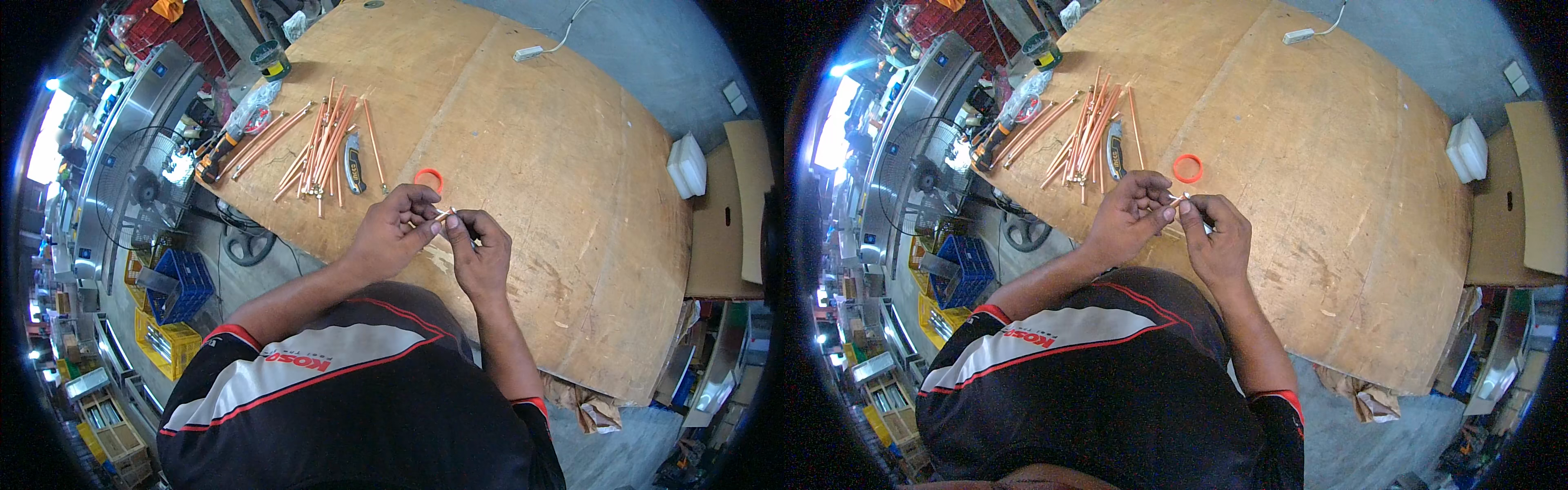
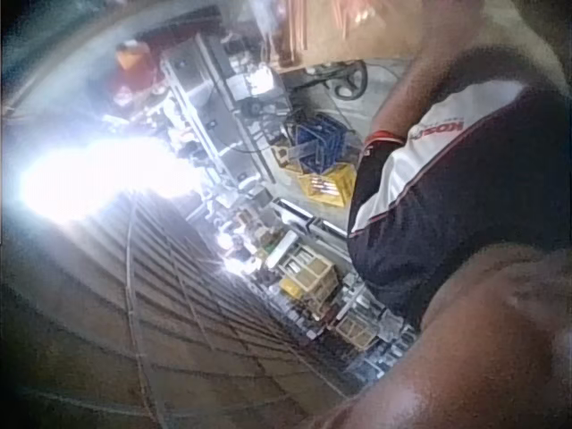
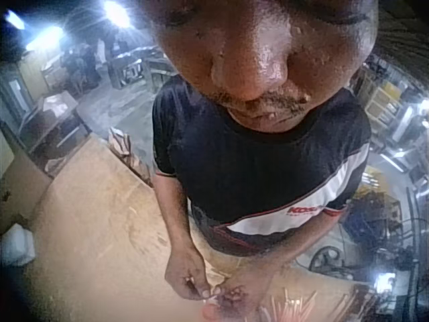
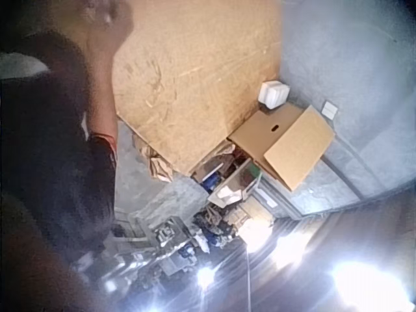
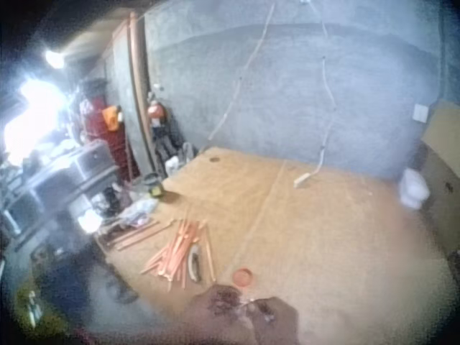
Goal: The person repeatedly wraps white tape around the ends of short copper tubes. They pick up each tube, apply tape by hand, and place the finished pieces on the table. The process is repeated for multiple tubes throughout the clip.
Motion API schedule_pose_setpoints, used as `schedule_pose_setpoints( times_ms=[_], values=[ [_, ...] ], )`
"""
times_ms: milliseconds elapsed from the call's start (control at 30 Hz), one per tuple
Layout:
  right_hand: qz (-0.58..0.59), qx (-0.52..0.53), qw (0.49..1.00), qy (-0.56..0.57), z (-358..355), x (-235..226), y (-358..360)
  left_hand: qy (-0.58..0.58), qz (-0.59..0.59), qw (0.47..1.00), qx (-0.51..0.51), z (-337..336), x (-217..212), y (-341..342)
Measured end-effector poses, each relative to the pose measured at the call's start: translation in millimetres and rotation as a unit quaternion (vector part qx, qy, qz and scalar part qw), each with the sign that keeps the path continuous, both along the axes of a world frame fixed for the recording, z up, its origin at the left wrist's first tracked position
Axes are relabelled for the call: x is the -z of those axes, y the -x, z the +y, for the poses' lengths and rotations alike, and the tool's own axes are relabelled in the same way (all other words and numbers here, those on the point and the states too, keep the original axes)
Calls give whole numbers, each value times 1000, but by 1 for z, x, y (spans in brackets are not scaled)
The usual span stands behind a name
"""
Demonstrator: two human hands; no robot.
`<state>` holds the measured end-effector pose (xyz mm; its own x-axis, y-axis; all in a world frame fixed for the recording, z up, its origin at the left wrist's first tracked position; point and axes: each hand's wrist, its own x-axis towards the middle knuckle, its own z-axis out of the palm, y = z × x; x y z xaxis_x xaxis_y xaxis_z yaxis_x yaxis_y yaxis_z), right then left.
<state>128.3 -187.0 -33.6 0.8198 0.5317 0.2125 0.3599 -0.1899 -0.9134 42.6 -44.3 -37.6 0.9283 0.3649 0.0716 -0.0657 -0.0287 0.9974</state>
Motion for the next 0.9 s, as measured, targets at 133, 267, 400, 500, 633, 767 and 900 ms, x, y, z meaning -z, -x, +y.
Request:
schedule_pose_setpoints(
  times_ms=[133, 267, 400, 500, 633, 767, 900],
  values=[
    [45, 19, 998, -48, 3, 9, 3, -34, -18, 999, -16, -3, -2, -1],
    [52, 27, 997, -58, 4, 11, 4, -196, -19, 980, -21, -2, -14, 0],
    [28, 31, 997, -70, 7, 10, 6, -283, -106, 953, -29, 2, -5, -2],
    [33, 34, 997, -65, 7, 11, 4, -279, -95, 955, -31, 2, -6, -3],
    [13, 29, 998, -58, 8, 14, 2, -210, -51, 975, -47, -2, -10, -3],
    [-6, 27, 999, -37, 7, 16, 2, -67, 0, 996, -51, -4, -7, -1],
    [-3, 41, 998, -42, 8, 19, 3, -271, -23, 962, -9, 4, -11, -2]
  ],
)
